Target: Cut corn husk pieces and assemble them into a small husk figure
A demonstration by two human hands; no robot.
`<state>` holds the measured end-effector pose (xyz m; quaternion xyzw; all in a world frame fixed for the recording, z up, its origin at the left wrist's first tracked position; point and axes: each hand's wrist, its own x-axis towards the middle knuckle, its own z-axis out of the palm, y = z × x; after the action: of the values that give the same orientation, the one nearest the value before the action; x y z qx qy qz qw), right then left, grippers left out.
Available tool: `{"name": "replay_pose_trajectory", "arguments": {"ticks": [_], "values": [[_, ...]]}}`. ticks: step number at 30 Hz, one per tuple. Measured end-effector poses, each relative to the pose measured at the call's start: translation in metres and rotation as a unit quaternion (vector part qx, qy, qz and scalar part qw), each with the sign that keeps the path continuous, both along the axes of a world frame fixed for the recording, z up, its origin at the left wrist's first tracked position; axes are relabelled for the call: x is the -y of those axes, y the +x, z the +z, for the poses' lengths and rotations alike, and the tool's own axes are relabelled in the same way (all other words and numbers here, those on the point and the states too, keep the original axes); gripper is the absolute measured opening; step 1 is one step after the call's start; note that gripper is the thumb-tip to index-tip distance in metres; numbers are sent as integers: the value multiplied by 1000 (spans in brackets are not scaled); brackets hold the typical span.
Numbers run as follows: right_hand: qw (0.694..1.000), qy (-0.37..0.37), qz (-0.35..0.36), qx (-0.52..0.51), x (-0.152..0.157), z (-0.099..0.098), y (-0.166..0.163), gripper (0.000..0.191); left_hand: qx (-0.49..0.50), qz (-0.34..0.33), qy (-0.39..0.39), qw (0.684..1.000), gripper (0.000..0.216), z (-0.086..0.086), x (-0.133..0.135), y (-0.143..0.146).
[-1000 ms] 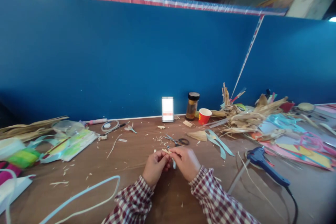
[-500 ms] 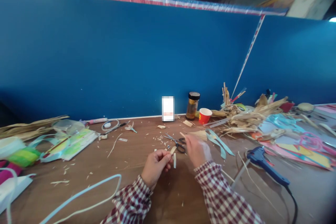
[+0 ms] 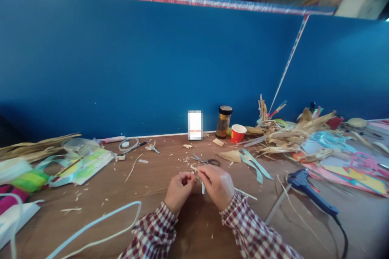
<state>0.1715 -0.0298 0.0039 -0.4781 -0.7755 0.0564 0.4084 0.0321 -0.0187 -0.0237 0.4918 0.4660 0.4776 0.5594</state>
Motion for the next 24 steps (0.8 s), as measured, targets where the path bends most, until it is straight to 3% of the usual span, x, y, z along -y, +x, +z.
{"name": "replay_pose_trajectory", "arguments": {"ticks": [3,10,14,24], "values": [[1000,-10,-9,10,0,-3,0,22,19,23,-13,999,28,3,2,1],[1000,-18,-1,10,2,-5,-4,23,172,50,-108,978,30,12,4,1],[1000,-16,-6,-11,3,-2,-4,25,174,71,-135,973,32,11,2,-1],[998,-57,6,-19,3,-5,-2,30,177,63,-111,976,31,4,0,-1]]}}
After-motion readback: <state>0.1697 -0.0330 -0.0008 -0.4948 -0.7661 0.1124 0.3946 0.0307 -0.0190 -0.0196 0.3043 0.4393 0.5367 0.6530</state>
